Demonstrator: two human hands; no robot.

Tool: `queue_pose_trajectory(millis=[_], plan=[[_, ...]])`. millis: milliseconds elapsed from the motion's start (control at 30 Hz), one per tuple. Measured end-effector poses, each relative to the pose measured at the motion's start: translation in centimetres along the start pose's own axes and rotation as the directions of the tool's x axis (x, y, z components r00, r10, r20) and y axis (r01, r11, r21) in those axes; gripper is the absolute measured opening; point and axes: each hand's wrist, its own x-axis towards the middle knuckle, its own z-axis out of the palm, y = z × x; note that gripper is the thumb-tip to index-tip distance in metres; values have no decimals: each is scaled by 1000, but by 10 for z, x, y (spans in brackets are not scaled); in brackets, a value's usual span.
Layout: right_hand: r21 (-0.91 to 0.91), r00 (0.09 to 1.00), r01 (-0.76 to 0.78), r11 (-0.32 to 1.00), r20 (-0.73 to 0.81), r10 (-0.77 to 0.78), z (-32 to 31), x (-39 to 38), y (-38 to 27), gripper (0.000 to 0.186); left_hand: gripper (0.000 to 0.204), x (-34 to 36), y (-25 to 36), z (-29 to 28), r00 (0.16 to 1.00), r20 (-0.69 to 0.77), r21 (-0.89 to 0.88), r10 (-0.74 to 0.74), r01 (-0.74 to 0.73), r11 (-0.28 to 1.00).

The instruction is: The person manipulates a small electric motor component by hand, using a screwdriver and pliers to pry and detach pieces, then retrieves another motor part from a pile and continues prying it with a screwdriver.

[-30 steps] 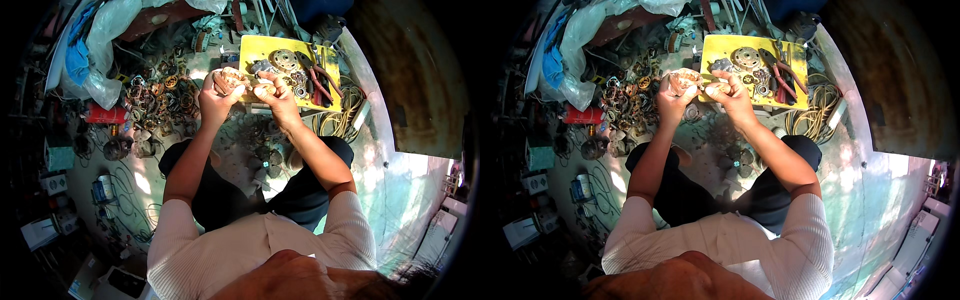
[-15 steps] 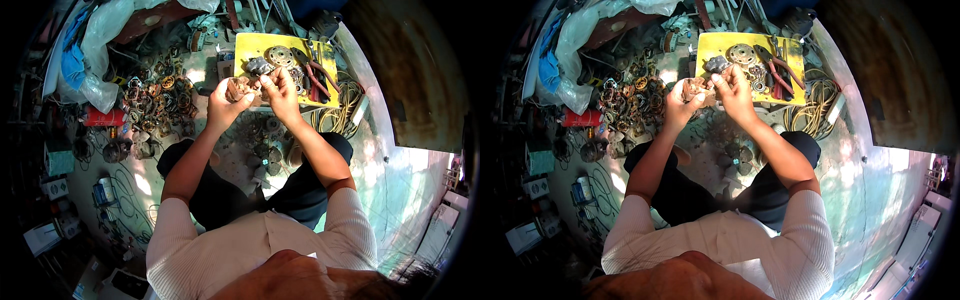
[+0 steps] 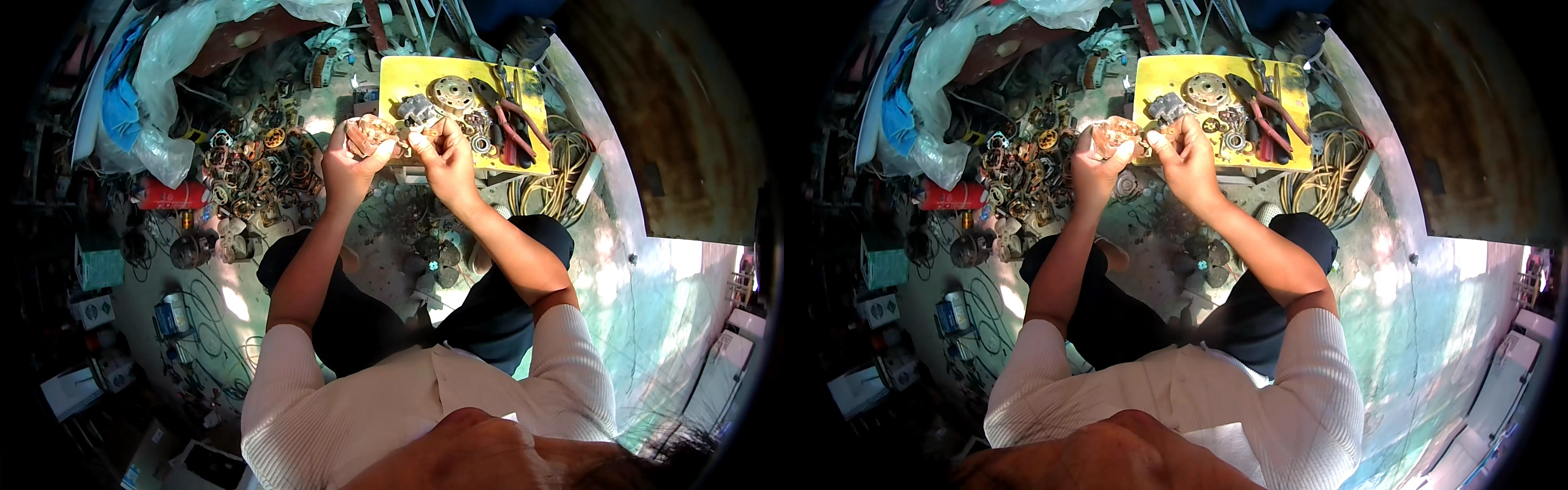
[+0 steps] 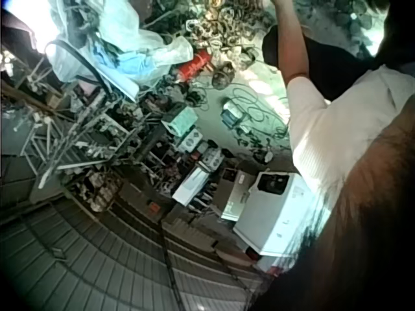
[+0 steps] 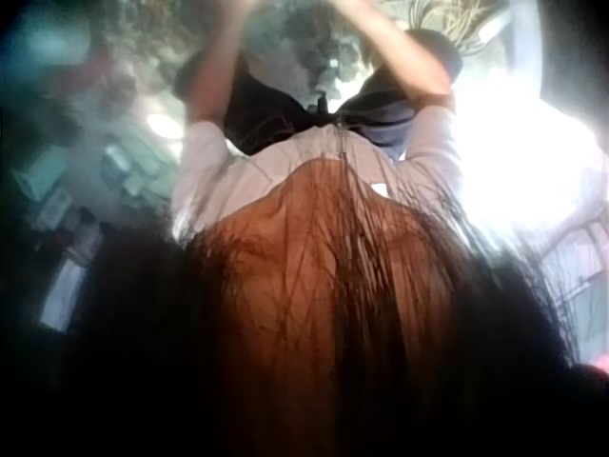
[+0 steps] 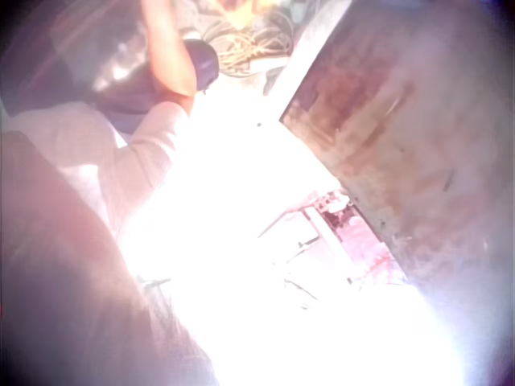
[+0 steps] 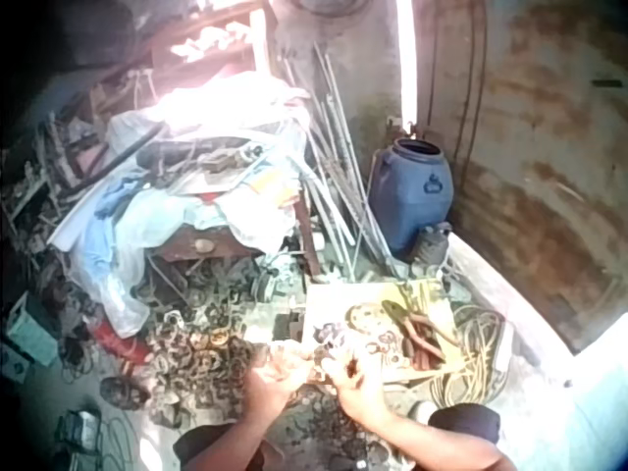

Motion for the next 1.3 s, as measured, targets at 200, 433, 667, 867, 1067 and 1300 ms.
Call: queue_pose_trajectory(millis=[200, 433, 667, 867, 1067, 1300], plan=[[-27, 998, 61, 998, -25, -62, -13, 14, 0, 24, 37, -9, -2, 6, 985, 161, -17, -58, 62, 998], [87, 968, -54, 995, -242, 74, -17, 25, 7, 20, 44, -13, -2, 1, 976, 162, -21, -146, 152, 988], [96, 974, 158, 983, -177, -139, -44, 39, -47, 16, 53, -27, -4, -44, 967, 49, -161, -252, 257, 953], [4, 948, -34, 999, 316, 31, 11, -15, -38, 12, 51, -3, -3, -43, 971, 23, -301, -239, 235, 924], [-220, 905, 310, 925, 367, -216, 12, -12, -45, 13, 61, 3, -9, -50, 979, 15, -341, -203, 196, 920], [-476, 861, 10, 880, 452, 234, -18, 2, -49, 28, 70, 7, -13, -47, 941, 115, -553, -317, 326, 767]])
